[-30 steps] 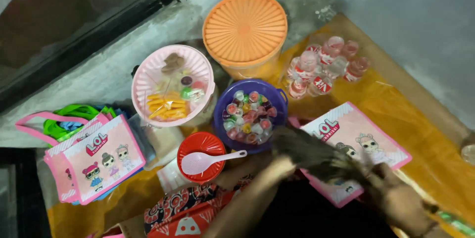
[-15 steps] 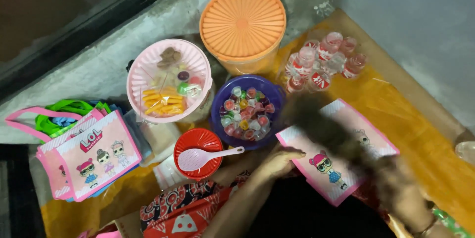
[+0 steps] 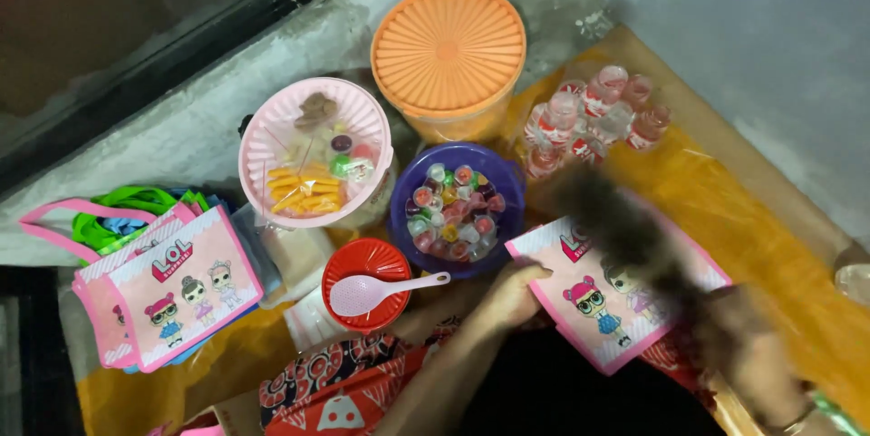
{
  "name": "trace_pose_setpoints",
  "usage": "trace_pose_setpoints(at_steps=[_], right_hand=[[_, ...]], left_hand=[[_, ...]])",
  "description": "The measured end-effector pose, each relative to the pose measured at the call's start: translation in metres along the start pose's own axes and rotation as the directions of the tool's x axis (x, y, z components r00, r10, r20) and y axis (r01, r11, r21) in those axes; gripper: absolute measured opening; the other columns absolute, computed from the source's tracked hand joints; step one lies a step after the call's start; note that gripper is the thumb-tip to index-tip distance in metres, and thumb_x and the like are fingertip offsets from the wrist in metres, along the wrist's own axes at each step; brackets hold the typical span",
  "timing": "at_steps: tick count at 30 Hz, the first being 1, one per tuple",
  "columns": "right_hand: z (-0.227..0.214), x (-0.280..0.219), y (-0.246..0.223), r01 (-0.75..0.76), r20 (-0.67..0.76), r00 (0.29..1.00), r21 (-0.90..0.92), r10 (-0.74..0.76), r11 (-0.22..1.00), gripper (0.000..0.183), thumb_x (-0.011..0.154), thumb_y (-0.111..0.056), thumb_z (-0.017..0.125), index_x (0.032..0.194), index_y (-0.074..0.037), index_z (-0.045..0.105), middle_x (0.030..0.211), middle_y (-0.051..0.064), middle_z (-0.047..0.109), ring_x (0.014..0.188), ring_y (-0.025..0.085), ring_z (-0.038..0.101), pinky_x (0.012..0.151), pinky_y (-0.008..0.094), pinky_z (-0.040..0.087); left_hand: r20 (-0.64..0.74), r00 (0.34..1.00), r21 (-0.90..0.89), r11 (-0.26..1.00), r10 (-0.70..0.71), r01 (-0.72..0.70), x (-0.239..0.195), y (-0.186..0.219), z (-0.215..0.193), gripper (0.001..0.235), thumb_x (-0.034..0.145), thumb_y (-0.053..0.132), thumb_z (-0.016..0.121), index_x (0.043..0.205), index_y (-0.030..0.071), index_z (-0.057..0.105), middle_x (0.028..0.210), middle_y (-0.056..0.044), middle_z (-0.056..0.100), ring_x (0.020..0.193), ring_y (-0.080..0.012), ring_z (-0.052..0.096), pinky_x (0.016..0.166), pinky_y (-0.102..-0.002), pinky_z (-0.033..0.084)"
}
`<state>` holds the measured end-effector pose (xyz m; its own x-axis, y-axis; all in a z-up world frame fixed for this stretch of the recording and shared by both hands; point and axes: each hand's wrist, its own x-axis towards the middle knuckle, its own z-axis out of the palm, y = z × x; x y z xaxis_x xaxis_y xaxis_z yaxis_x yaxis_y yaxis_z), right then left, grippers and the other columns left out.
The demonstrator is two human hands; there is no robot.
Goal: Assembling and filling small pink gift bags with various snacks and candies
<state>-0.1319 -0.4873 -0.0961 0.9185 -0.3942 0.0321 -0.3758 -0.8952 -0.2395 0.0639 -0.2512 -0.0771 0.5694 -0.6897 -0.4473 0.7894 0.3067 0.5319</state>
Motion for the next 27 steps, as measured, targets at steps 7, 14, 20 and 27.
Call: trace_pose_setpoints(at_steps=[7,14,20,27], right_hand=[[0.021,0.018,0.061,-0.075,0.066,0.993,-0.296,0.098,0.952,0.025,0.081,-0.031,0.045,0.095,-0.011,0.047,0.083,0.009,0.048,0.05,0.026,0.052,0.043,0.038,0.043],[-0.042,0.016,-0.022,0.016,-0.213,0.977,0.028,-0.01,0.999,0.031,0.085,-0.012,0.05,0.114,-0.003,0.054,0.094,0.018,0.052,0.075,0.035,0.054,0.063,0.043,0.045],[0.019,-0.007,0.013,0.351,0.038,0.936,-0.06,-0.349,0.934,0.049,0.073,-0.03,0.05,0.121,-0.022,0.042,0.118,0.004,0.049,0.097,0.019,0.057,0.073,0.028,0.052],[0.003,0.035,0.079,-0.29,-0.109,0.951,0.006,0.289,0.957,0.023,0.089,-0.023,0.048,0.101,-0.012,0.064,0.086,0.014,0.064,0.082,0.03,0.06,0.069,0.036,0.046]], left_hand=[[-0.295,0.944,0.101,0.977,-0.149,0.186,-0.008,0.001,-0.008,0.046,0.057,-0.002,0.055,0.103,-0.005,0.058,0.1,-0.017,0.061,0.085,-0.0247,0.06,0.075,-0.029,0.049],[-0.14,0.989,-0.296,0.955,-0.043,0.0,0.01,-0.005,-0.011,0.03,0.078,0.022,0.055,0.107,0.015,0.054,0.102,-0.01,0.061,0.092,-0.0205,0.058,0.08,-0.034,0.047],[-0.129,0.99,-0.316,0.949,-0.06,0.016,0.006,0.002,-0.023,0.036,0.081,0.019,0.052,0.113,0.003,0.049,0.107,-0.016,0.057,0.095,-0.0232,0.057,0.083,-0.036,0.046],[-0.034,0.987,0.068,0.985,0.159,-0.157,-0.01,0.018,0.001,0.031,0.078,0.008,0.057,0.107,-0.002,0.055,0.099,-0.015,0.06,0.087,-0.0213,0.059,0.08,-0.032,0.048]])
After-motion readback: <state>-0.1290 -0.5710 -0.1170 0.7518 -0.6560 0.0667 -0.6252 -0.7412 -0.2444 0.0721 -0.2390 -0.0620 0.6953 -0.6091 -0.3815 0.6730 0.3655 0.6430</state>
